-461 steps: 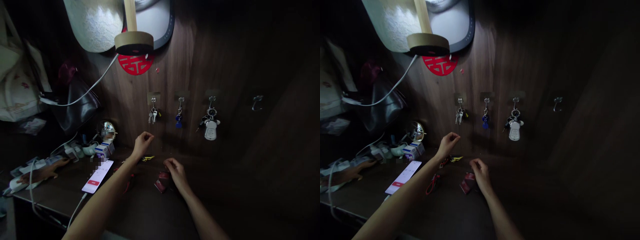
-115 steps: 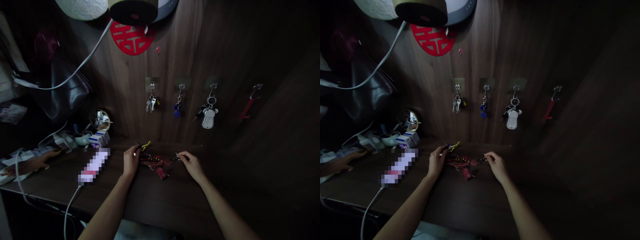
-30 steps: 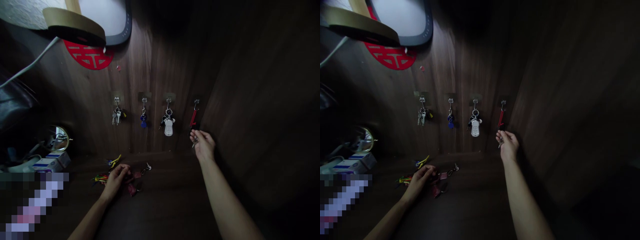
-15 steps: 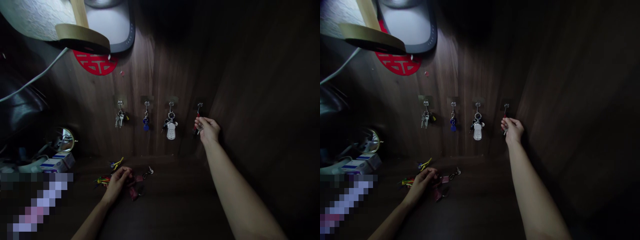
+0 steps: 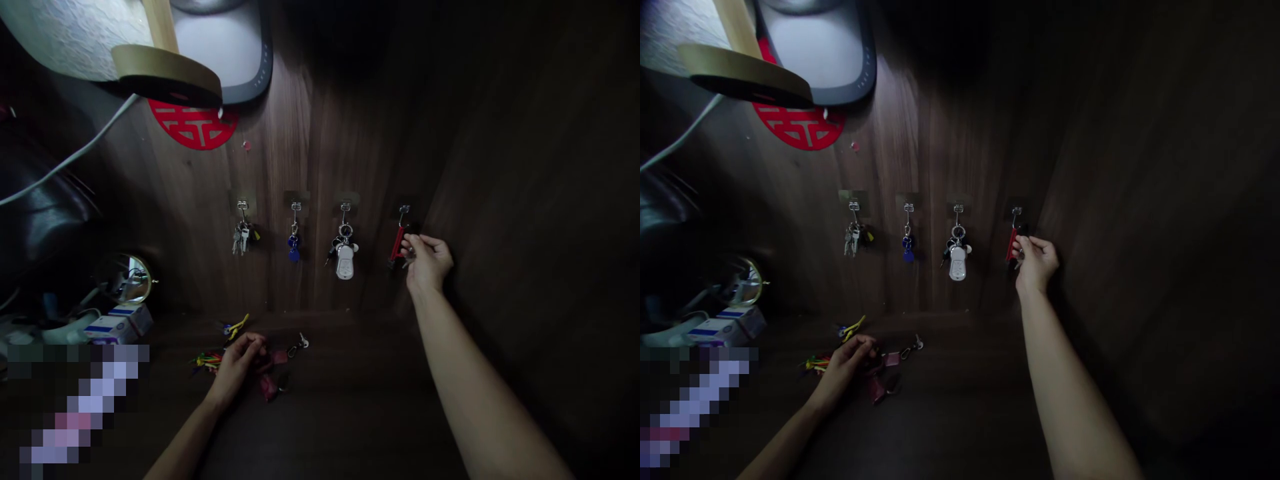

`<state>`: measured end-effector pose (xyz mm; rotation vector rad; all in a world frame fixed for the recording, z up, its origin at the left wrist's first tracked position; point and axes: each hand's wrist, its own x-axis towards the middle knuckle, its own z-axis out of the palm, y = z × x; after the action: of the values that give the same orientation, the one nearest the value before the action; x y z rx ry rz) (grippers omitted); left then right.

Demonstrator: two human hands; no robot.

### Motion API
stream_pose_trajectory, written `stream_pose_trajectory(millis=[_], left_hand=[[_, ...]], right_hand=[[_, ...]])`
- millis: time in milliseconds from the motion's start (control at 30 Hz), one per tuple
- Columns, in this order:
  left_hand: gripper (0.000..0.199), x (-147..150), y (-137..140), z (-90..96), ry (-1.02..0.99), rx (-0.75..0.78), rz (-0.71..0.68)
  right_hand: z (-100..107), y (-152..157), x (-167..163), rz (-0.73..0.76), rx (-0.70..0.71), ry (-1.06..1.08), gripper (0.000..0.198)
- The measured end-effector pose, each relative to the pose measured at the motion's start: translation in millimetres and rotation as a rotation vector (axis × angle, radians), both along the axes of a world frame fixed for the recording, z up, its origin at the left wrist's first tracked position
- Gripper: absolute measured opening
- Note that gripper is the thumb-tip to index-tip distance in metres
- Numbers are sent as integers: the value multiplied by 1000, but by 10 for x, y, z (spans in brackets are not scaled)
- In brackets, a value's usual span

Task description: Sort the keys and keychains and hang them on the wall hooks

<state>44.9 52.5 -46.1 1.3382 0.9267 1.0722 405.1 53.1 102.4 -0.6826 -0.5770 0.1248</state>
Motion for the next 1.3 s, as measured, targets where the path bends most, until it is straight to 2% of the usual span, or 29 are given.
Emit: stream_pose_trajectory(millis=[233,533,733,967,1167,1300], left_hand=[[36,-3,1,-22,-29,-23,-20],[33,-4,-1,-11,2,11,-13],[36,-9,12,-46,0,3,-17],[36,-17,23,-93,-57,-9,-45],[35,-29,35,-131,-83,14,-58],[34,-46,35,-160,-48,46,-63]], right_hand=[[35,47,19,30,-55,51,26],[-125,75,-16,95,-171,107,25],[-389,1,-86,160,-237,171,26],[-789,-138,-264,200,-281,233,29],[-1183,-190,-545,283,-379,238,24],[-1341,-185,-844,375,-451,202,26]])
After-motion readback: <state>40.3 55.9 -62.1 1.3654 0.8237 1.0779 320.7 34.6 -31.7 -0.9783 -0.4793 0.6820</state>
